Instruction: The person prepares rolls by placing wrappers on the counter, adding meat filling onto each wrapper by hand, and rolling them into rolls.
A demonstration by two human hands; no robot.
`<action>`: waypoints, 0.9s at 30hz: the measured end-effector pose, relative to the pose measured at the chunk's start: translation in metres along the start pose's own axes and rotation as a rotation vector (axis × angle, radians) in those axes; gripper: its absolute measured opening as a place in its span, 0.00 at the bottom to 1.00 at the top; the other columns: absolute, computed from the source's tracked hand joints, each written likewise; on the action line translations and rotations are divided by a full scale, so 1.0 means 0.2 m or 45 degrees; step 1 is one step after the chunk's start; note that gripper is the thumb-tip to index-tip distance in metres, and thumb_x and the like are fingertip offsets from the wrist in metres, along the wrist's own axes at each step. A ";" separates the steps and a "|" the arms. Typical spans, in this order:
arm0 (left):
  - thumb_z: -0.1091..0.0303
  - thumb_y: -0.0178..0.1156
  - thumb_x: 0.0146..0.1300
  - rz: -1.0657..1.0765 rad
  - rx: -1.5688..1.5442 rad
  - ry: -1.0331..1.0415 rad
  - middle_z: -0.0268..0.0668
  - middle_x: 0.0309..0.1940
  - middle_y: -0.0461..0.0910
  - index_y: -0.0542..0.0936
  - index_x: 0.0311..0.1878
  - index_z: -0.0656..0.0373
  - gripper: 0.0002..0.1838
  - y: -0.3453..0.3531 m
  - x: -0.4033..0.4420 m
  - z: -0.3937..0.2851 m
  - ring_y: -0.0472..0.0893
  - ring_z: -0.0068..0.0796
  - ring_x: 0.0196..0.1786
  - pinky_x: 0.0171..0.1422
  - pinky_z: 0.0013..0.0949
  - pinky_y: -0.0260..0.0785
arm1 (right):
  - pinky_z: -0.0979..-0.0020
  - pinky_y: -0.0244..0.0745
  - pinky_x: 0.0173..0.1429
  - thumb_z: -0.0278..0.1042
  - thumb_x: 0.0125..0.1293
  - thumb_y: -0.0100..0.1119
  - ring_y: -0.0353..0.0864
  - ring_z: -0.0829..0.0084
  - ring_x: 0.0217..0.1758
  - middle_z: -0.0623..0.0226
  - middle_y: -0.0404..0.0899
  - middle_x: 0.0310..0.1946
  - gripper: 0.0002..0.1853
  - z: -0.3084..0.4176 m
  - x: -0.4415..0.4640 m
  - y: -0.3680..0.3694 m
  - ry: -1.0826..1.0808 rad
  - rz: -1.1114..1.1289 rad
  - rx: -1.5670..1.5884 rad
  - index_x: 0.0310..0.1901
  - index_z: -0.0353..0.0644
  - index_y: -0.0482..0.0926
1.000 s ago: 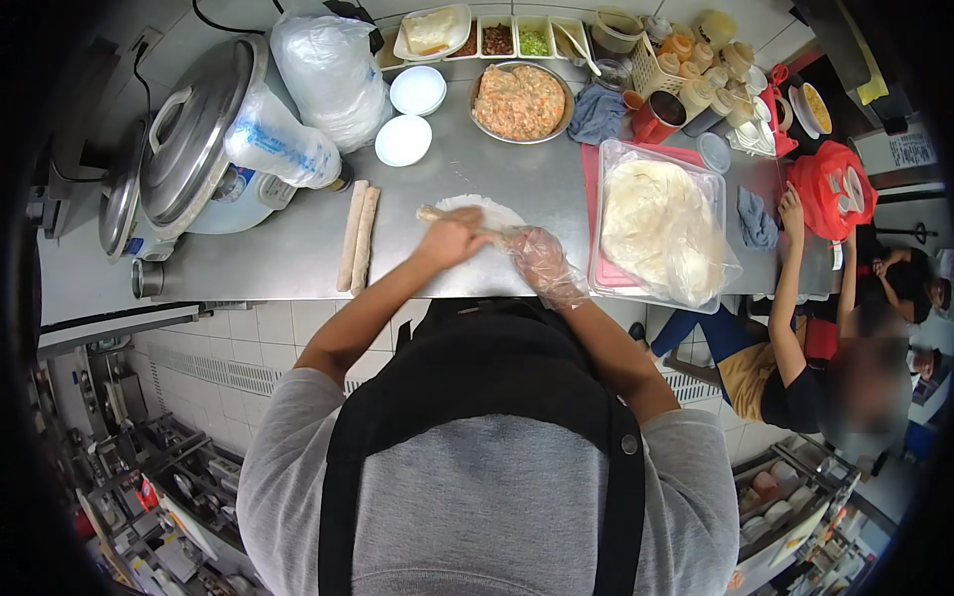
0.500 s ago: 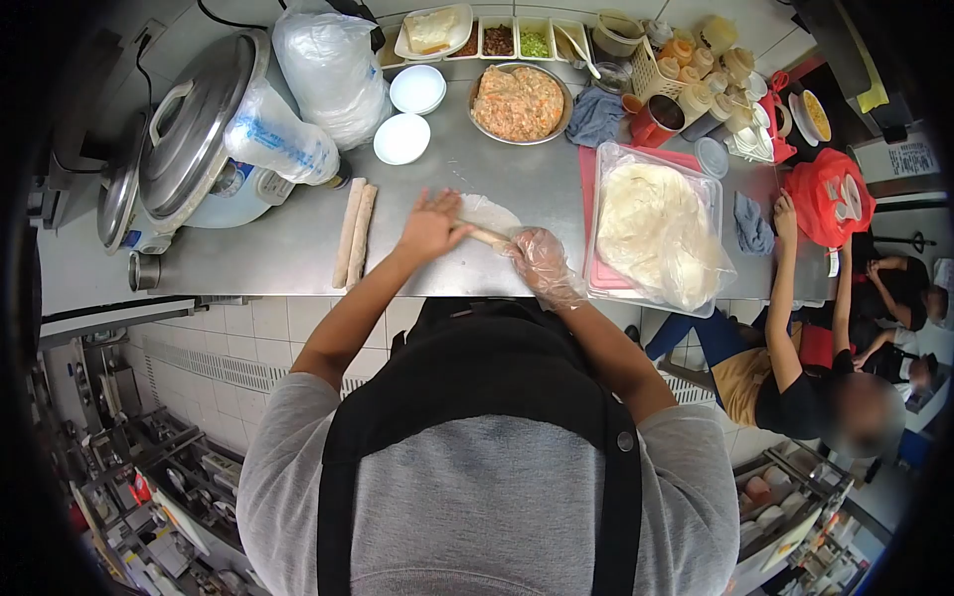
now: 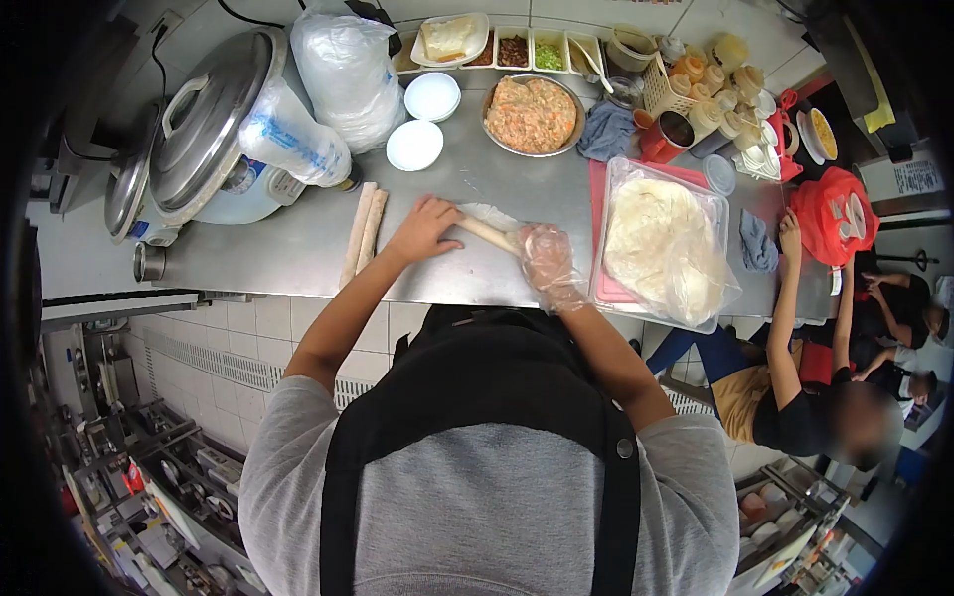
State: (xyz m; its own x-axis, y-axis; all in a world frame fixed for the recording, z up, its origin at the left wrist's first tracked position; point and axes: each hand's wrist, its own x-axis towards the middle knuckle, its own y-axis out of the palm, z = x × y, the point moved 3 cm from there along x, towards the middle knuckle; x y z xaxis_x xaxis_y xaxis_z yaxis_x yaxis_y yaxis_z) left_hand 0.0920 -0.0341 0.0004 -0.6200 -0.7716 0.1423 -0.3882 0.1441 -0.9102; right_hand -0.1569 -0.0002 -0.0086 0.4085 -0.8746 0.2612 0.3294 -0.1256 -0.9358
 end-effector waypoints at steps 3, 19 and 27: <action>0.60 0.72 0.52 -0.049 0.025 -0.005 0.32 0.49 0.76 0.81 0.46 0.51 0.18 0.03 0.04 0.01 0.73 0.37 0.59 0.71 0.50 0.58 | 0.56 0.75 0.39 0.30 0.58 0.60 0.81 0.61 0.36 0.62 0.80 0.33 0.09 0.10 0.00 -0.01 -0.308 -0.078 0.025 0.41 0.45 0.81; 0.55 0.66 0.61 -0.151 -0.038 -0.302 0.29 0.41 0.79 0.84 0.41 0.48 0.10 0.09 0.34 0.11 0.75 0.34 0.53 0.60 0.44 0.62 | 0.58 0.76 0.41 0.29 0.57 0.60 0.80 0.61 0.36 0.64 0.80 0.33 0.13 0.05 0.17 -0.03 -0.353 -0.124 0.066 0.46 0.44 0.81; 0.56 0.71 0.54 0.015 -0.121 -0.082 0.31 0.45 0.77 0.81 0.45 0.49 0.17 0.19 0.40 0.05 0.75 0.37 0.56 0.65 0.49 0.64 | 0.54 0.75 0.47 0.37 0.57 0.61 0.80 0.55 0.41 0.57 0.81 0.37 0.25 -0.15 0.24 0.10 -0.062 0.011 -0.065 0.57 0.42 0.77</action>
State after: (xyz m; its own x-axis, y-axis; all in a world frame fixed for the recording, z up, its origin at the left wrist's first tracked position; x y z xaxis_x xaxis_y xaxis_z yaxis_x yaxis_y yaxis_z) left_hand 0.0347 -0.0959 -0.0272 -0.5812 -0.8072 0.1038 -0.4461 0.2094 -0.8701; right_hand -0.1555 -0.0592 -0.0225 0.4527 -0.8519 0.2633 0.2822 -0.1433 -0.9486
